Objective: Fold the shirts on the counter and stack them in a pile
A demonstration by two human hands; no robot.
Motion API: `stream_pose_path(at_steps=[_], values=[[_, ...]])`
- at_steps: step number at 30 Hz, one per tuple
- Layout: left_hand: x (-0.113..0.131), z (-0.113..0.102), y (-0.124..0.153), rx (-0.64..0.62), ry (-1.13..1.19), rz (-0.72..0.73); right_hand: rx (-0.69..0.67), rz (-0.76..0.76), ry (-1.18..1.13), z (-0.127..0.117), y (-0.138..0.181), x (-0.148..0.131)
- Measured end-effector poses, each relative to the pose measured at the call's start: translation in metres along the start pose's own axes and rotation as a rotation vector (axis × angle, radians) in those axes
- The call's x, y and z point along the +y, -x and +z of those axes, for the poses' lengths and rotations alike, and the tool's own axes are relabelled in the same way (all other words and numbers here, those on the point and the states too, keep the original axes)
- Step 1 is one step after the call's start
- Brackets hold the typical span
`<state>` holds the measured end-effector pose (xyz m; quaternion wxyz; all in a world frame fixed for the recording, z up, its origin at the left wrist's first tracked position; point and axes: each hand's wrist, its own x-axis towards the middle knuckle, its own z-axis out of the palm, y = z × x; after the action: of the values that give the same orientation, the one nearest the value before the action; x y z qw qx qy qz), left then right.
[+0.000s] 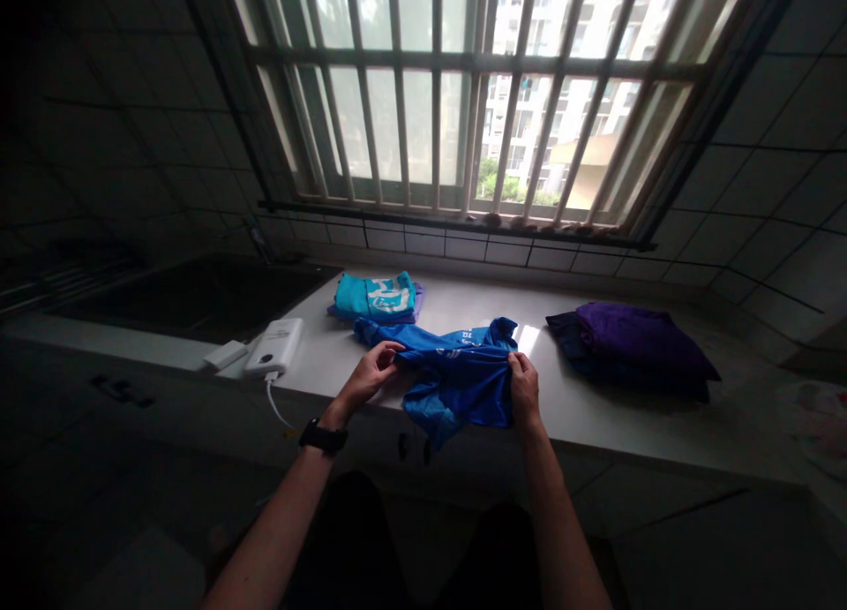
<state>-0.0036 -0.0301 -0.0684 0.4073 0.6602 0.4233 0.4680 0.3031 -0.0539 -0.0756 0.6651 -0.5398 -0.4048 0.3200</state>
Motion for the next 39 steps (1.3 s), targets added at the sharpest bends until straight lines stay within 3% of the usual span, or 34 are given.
stream_pose_path(at_steps=[8,13,16,20,25,29,34,39], values=[[0.005,-0.002,0.002,-0.003,-0.041,0.006,0.03,0.026,-0.02,0.001,-0.002,0.0],[0.008,-0.003,0.0,-0.038,-0.042,0.102,-0.012,-0.229,0.033,0.002,0.005,-0.004],[0.012,-0.003,0.0,-0.065,-0.086,0.114,-0.049,-0.402,0.23,0.002,0.014,-0.008],[0.014,-0.002,0.0,-0.064,-0.099,0.081,-0.241,-0.615,0.553,0.005,0.024,-0.014],[0.013,-0.003,0.001,-0.1,-0.117,0.027,-0.652,-0.78,0.816,0.014,0.034,-0.02],[0.016,0.001,0.001,-0.105,-0.177,0.006,-0.689,-0.73,0.867,0.02,0.041,-0.017],[0.027,0.001,0.001,-0.159,-0.298,-0.085,-0.705,-0.562,0.693,0.005,0.044,-0.036],[0.061,-0.016,0.015,-0.276,-0.269,-0.009,-0.436,-0.268,0.539,-0.027,0.031,-0.083]])
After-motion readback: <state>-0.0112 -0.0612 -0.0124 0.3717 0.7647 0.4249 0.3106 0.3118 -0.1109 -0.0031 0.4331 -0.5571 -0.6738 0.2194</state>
